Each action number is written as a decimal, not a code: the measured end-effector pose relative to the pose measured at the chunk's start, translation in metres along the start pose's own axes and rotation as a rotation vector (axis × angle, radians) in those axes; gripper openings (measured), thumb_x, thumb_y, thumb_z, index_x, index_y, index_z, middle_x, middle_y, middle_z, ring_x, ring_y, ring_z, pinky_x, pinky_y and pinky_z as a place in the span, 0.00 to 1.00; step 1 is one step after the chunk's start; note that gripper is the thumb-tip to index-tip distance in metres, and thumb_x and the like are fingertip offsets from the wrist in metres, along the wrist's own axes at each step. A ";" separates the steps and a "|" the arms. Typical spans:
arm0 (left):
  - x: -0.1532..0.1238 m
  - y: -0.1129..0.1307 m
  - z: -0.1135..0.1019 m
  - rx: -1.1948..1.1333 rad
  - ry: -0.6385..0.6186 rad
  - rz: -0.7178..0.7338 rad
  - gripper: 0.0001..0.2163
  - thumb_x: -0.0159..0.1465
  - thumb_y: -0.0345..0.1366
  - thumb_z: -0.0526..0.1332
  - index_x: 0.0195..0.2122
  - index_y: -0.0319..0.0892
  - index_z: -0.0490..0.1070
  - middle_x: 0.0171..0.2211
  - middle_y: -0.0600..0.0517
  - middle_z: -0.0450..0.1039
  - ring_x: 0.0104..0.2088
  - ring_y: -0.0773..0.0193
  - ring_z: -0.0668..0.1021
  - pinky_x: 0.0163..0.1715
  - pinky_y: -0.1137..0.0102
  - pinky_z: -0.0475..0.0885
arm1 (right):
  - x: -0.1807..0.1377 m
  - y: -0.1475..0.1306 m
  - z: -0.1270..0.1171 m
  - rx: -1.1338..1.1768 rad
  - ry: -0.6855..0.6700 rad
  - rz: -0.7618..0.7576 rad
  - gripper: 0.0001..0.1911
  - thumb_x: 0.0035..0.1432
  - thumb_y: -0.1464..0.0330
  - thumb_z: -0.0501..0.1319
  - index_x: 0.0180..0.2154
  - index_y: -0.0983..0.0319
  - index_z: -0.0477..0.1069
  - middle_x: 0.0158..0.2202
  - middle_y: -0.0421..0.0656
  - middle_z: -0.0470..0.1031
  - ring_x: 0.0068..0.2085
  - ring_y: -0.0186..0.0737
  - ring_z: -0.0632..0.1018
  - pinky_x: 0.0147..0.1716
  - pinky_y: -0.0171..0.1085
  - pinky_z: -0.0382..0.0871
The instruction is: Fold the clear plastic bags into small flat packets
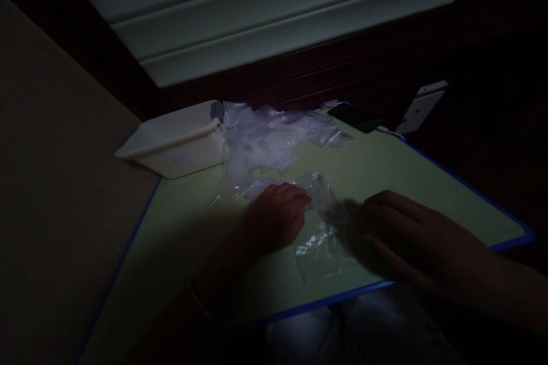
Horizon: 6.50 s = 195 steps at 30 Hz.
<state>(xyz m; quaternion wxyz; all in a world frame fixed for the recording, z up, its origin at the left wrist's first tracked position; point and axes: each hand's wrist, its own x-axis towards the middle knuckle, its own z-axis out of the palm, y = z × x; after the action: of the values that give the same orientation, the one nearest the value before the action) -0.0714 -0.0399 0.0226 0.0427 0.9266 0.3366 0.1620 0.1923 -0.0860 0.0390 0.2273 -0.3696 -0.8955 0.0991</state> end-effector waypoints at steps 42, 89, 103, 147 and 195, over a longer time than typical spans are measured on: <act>0.000 0.002 -0.001 -0.002 -0.018 -0.006 0.12 0.64 0.28 0.54 0.47 0.39 0.71 0.47 0.45 0.73 0.48 0.56 0.72 0.47 0.58 0.69 | -0.006 -0.017 0.024 -0.178 0.042 0.023 0.15 0.62 0.70 0.53 0.50 0.65 0.66 0.43 0.53 0.73 0.38 0.45 0.76 0.34 0.42 0.74; 0.000 0.004 0.001 0.040 0.002 0.021 0.13 0.65 0.30 0.55 0.49 0.39 0.70 0.47 0.42 0.71 0.49 0.55 0.71 0.47 0.57 0.69 | -0.023 0.020 -0.006 -0.082 -0.131 0.034 0.17 0.64 0.64 0.55 0.53 0.58 0.69 0.57 0.49 0.67 0.52 0.46 0.75 0.50 0.46 0.73; -0.001 0.006 0.000 0.011 -0.023 -0.016 0.13 0.65 0.31 0.55 0.49 0.40 0.71 0.47 0.44 0.71 0.48 0.56 0.71 0.47 0.58 0.67 | 0.035 0.032 -0.016 0.071 -0.225 -0.046 0.21 0.65 0.63 0.53 0.57 0.63 0.65 0.57 0.52 0.68 0.57 0.47 0.71 0.54 0.47 0.68; 0.086 -0.027 0.004 -0.375 -0.049 -0.853 0.15 0.54 0.35 0.65 0.43 0.40 0.67 0.37 0.47 0.75 0.33 0.62 0.77 0.30 0.71 0.68 | 0.054 0.050 0.023 0.056 -0.167 -0.284 0.23 0.65 0.60 0.53 0.54 0.69 0.67 0.59 0.59 0.63 0.60 0.52 0.66 0.58 0.48 0.63; 0.032 -0.012 0.001 0.035 0.053 -0.145 0.13 0.67 0.34 0.52 0.50 0.38 0.70 0.50 0.45 0.72 0.51 0.57 0.71 0.54 0.58 0.66 | 0.054 0.051 0.025 0.042 -0.143 -0.304 0.23 0.65 0.60 0.53 0.54 0.68 0.68 0.58 0.58 0.65 0.60 0.53 0.67 0.57 0.50 0.63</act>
<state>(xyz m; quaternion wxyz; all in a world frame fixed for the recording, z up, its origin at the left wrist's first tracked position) -0.0555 -0.0105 0.0283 0.0292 0.8958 0.4066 0.1771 0.1786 -0.0121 0.0175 0.1830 -0.2170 -0.9527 0.1084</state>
